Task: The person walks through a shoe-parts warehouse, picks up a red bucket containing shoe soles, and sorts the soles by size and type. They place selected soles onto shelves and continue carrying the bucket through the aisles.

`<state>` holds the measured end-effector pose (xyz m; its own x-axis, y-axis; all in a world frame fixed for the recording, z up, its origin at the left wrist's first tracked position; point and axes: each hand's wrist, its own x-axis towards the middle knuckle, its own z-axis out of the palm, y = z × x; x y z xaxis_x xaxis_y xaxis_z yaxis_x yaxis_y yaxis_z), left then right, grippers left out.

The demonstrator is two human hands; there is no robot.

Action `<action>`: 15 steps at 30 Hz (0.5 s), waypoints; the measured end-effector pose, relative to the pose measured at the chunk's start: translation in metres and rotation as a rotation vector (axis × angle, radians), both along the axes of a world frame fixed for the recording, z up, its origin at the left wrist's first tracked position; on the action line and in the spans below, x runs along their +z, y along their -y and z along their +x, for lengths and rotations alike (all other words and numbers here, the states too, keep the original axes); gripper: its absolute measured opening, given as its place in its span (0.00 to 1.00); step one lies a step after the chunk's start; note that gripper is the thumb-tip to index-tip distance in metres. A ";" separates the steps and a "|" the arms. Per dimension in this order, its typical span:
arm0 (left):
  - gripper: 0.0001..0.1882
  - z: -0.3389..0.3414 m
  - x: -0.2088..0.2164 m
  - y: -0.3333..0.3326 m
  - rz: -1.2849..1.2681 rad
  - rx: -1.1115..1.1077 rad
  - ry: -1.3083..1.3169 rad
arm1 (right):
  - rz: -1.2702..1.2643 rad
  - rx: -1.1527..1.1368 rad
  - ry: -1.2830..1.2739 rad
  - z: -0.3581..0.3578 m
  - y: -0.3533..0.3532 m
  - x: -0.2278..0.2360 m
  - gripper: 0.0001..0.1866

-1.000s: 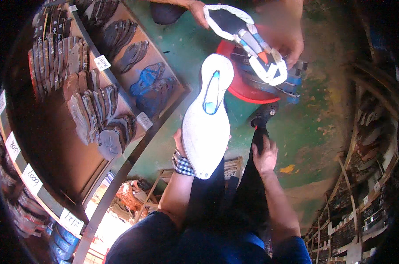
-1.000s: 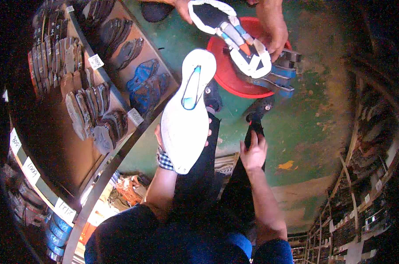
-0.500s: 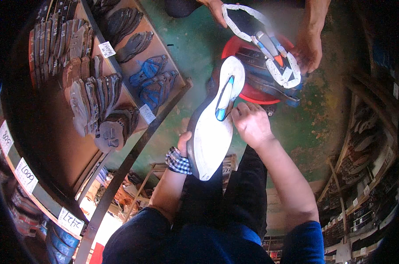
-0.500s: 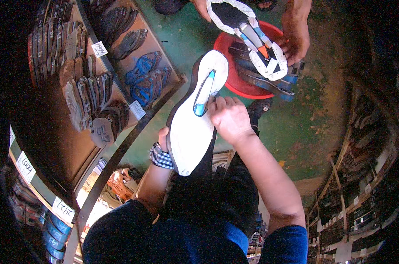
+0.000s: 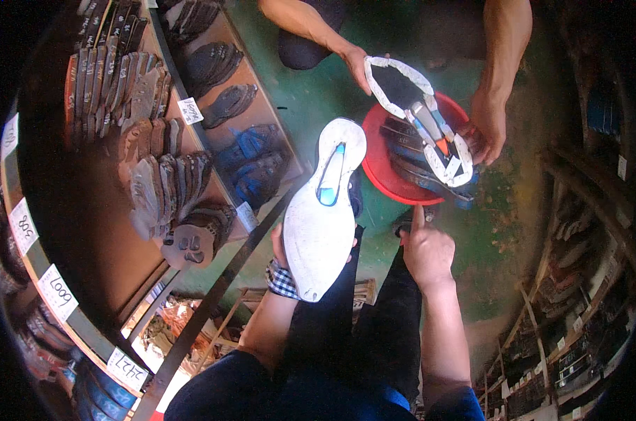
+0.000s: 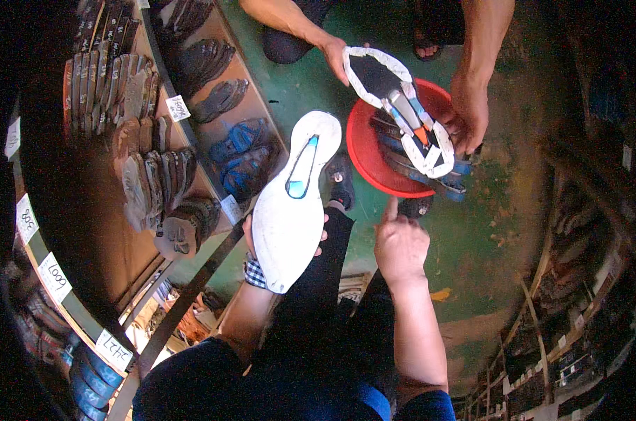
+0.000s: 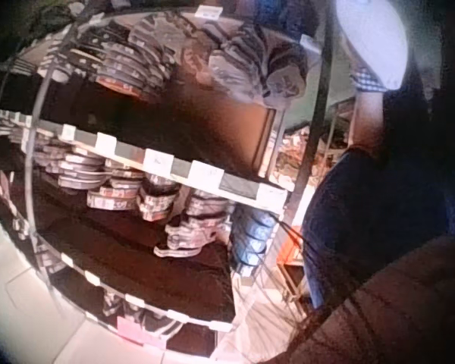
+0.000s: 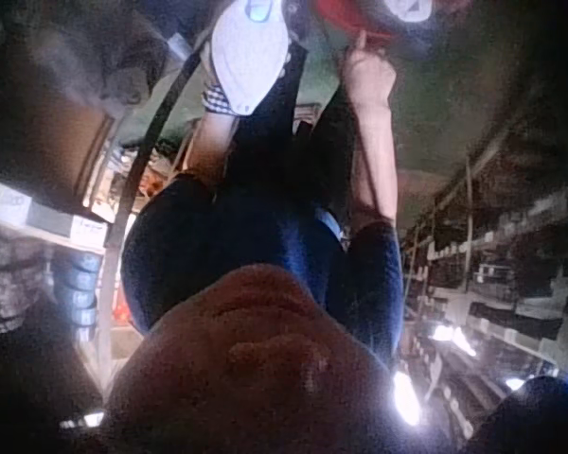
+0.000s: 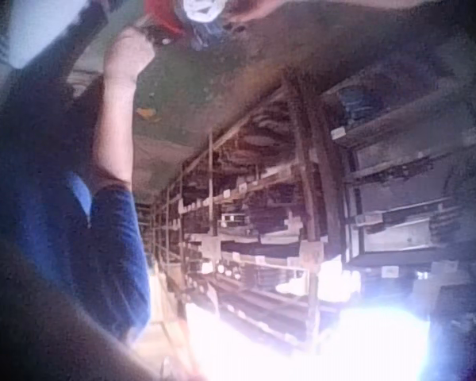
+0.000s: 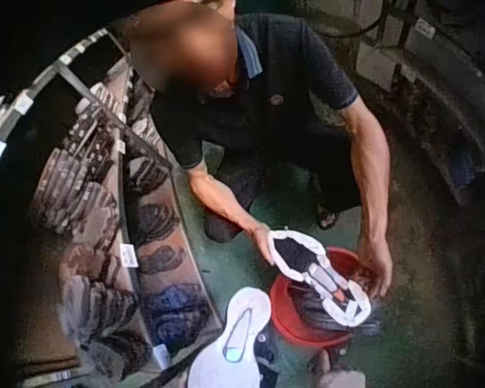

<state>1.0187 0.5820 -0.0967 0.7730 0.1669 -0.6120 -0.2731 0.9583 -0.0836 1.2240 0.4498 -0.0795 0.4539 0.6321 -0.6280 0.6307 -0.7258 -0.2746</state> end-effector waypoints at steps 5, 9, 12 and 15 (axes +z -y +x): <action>0.57 0.011 0.002 -0.008 -0.124 0.104 0.066 | 0.579 -0.003 -0.196 -0.004 -0.054 -0.006 0.35; 0.56 0.008 -0.002 -0.007 -0.229 0.201 0.096 | 0.235 0.211 -0.219 -0.007 -0.085 -0.007 0.36; 0.56 0.006 -0.003 -0.014 -0.137 0.152 0.107 | 0.216 0.181 -0.256 -0.012 -0.087 -0.012 0.37; 0.56 0.003 -0.003 -0.021 -0.081 0.066 0.030 | 0.282 0.140 -0.204 -0.016 -0.083 -0.019 0.37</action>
<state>1.0216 0.6032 -0.0996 0.7803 0.1684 -0.6023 -0.3312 0.9282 -0.1696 1.2079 0.5328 -0.0981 0.2344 0.8402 -0.4891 0.6303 -0.5143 -0.5816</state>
